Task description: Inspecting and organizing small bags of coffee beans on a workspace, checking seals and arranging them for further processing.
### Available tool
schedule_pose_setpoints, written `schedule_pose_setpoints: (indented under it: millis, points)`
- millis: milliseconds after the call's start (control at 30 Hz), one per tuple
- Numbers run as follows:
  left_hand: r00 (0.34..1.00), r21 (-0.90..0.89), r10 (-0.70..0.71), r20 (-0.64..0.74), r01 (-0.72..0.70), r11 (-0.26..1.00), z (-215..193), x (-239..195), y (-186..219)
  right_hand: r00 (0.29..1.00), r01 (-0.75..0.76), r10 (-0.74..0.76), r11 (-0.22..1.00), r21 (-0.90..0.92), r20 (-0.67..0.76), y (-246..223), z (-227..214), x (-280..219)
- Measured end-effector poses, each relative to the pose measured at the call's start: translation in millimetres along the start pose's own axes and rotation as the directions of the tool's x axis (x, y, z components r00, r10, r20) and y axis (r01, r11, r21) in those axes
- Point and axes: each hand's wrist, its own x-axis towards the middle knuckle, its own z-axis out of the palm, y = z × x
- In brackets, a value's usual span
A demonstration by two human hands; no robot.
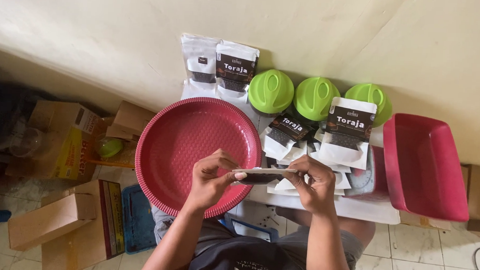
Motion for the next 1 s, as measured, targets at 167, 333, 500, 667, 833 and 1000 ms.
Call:
schedule_pose_setpoints:
  millis: [167,333,500,667,833,1000]
  points:
    - [0.995,-0.015,-0.055,-0.083,0.054,0.998,-12,0,4,1.0,-0.016,0.019,0.994,-0.108,0.026,0,20,7]
    - [0.975,-0.106,-0.087,-0.204,0.066,0.992,-32,-3,-20,0.978,-0.072,0.106,0.979,-0.19,0.178,1,48,20]
    - [0.934,-0.164,-0.155,-0.321,0.107,0.981,-42,-2,-18,0.933,-0.165,0.231,0.956,-0.243,0.277,-1,76,36]
    - [0.793,-0.094,-0.272,-0.546,0.265,0.96,-55,8,2,0.952,-0.041,0.122,0.961,-0.273,0.283,32,100,60]
    - [0.719,-0.075,-0.258,-0.645,0.277,0.958,-84,-1,6,0.992,-0.076,0.104,0.937,-0.342,0.067,69,136,116]
    - [0.659,-0.123,-0.381,-0.649,0.403,0.907,-102,-18,9,0.999,0.015,-0.031,0.914,-0.406,-0.033,129,175,172]
